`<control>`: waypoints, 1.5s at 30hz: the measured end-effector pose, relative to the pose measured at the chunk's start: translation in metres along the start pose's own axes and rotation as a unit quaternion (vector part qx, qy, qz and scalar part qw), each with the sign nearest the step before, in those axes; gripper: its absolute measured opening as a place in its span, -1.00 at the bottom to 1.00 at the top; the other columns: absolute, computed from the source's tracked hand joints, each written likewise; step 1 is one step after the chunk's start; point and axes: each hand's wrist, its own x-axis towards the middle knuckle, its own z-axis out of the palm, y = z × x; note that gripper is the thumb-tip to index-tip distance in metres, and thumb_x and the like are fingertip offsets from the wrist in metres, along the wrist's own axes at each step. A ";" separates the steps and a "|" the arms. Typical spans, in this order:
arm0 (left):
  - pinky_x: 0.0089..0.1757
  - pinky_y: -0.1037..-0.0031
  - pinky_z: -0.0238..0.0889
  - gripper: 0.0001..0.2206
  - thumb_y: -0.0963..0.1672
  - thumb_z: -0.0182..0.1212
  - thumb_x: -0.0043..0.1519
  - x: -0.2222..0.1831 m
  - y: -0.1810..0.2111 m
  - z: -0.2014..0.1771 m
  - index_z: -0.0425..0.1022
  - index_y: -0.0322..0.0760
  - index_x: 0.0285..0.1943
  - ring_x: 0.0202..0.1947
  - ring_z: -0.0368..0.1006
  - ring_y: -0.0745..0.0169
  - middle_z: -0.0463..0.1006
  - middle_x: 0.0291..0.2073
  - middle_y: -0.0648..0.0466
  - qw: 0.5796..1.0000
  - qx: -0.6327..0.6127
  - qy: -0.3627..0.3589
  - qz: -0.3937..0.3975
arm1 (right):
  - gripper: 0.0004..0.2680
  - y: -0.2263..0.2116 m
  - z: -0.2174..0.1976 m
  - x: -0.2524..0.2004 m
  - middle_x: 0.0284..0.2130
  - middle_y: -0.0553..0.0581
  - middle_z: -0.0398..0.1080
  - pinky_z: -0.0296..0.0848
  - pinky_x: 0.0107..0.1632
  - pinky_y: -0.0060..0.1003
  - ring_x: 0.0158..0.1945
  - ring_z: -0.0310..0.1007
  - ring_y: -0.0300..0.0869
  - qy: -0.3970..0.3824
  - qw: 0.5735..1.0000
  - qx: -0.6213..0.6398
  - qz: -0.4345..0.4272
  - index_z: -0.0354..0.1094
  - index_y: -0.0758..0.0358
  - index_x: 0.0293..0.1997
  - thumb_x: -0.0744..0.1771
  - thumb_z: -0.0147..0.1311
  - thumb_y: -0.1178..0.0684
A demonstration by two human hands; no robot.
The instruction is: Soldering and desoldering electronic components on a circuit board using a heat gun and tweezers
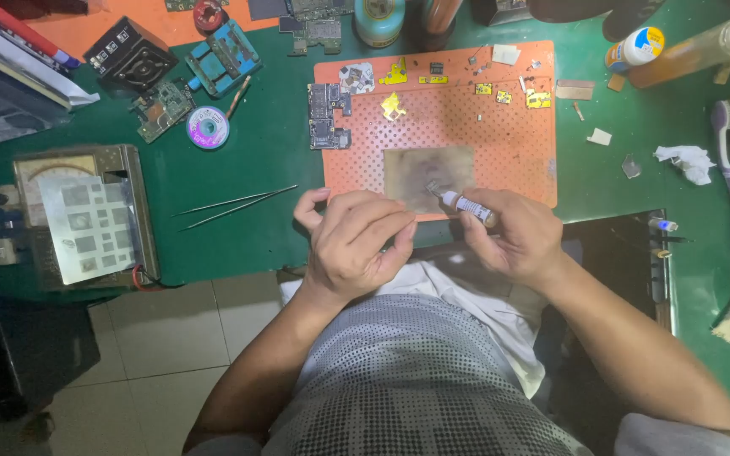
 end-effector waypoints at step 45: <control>-0.21 0.34 -0.21 -0.96 -0.10 0.12 0.07 0.017 0.021 -0.053 0.42 -0.06 -0.35 -0.19 0.28 0.24 0.38 -0.16 0.16 0.944 0.293 -0.116 -0.096 | -0.68 0.143 -0.153 0.047 -0.50 -0.11 0.38 0.09 -0.24 -0.14 -0.33 0.37 -0.13 -0.052 0.881 -0.362 0.301 0.25 0.08 0.00 0.22 0.07 -0.14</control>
